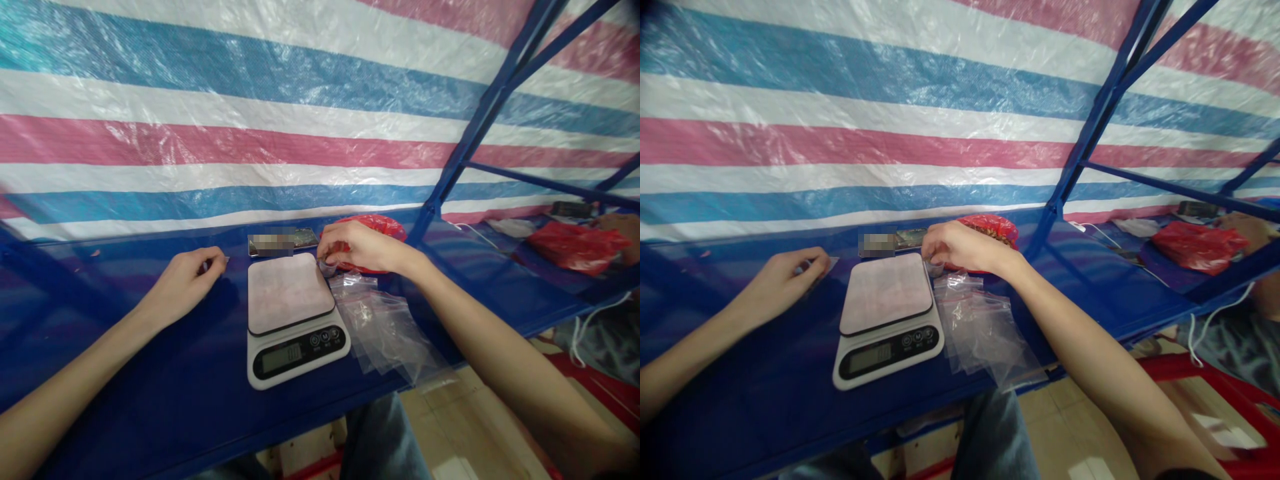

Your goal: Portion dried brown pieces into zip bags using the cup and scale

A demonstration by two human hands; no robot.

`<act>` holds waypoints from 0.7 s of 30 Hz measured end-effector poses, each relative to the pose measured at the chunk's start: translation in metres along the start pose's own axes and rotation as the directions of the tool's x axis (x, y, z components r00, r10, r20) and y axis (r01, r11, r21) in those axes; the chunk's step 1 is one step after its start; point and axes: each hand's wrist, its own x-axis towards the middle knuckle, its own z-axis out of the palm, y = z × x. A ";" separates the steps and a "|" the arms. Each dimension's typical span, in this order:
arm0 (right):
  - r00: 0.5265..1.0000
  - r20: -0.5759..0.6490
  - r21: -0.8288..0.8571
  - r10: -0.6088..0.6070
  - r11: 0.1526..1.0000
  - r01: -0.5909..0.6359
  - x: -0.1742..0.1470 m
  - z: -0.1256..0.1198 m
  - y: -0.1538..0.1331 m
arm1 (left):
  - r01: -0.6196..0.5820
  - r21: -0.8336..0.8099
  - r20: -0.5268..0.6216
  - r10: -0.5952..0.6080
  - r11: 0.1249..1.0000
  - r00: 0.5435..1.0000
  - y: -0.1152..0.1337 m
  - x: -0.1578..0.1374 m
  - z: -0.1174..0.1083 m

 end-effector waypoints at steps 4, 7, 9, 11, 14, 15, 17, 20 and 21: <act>0.999 -0.025 0.062 0.048 0.997 -0.047 -0.002 0.000 -0.001 | -0.012 0.006 0.004 0.012 1.000 1.000 0.000 -0.001 -0.001; 0.997 -0.027 0.123 0.073 0.990 -0.069 -0.003 -0.003 -0.002 | -0.022 0.016 0.005 0.022 1.000 1.000 -0.001 -0.001 -0.001; 0.994 -0.056 0.156 0.098 0.984 -0.089 -0.005 -0.007 -0.003 | -0.025 0.018 0.010 0.024 1.000 1.000 0.000 0.000 -0.001; 0.984 -0.104 0.206 0.142 0.971 -0.118 -0.006 -0.013 -0.004 | -0.021 0.014 0.009 0.021 1.000 1.000 0.000 0.000 -0.001; 0.976 -0.119 0.261 0.184 0.954 -0.148 -0.009 -0.019 -0.003 | -0.016 0.009 0.003 0.016 1.000 1.000 0.001 0.000 -0.001; 0.979 -0.098 0.244 0.178 0.958 -0.150 -0.011 -0.020 -0.001 | -0.018 0.008 0.003 0.018 1.000 1.000 0.000 0.000 0.000; 0.986 -0.013 0.182 0.166 0.970 -0.161 -0.013 -0.020 0.004 | -0.022 0.010 0.004 0.022 1.000 1.000 -0.001 0.000 0.000; 0.967 0.134 0.150 0.215 0.961 -0.234 -0.018 -0.014 0.013 | -0.015 0.016 0.007 0.015 1.000 1.000 -0.003 0.001 0.000; 0.957 0.167 0.147 0.237 0.954 -0.262 -0.019 -0.012 0.015 | -0.011 0.018 0.009 0.011 1.000 1.000 -0.003 0.001 0.001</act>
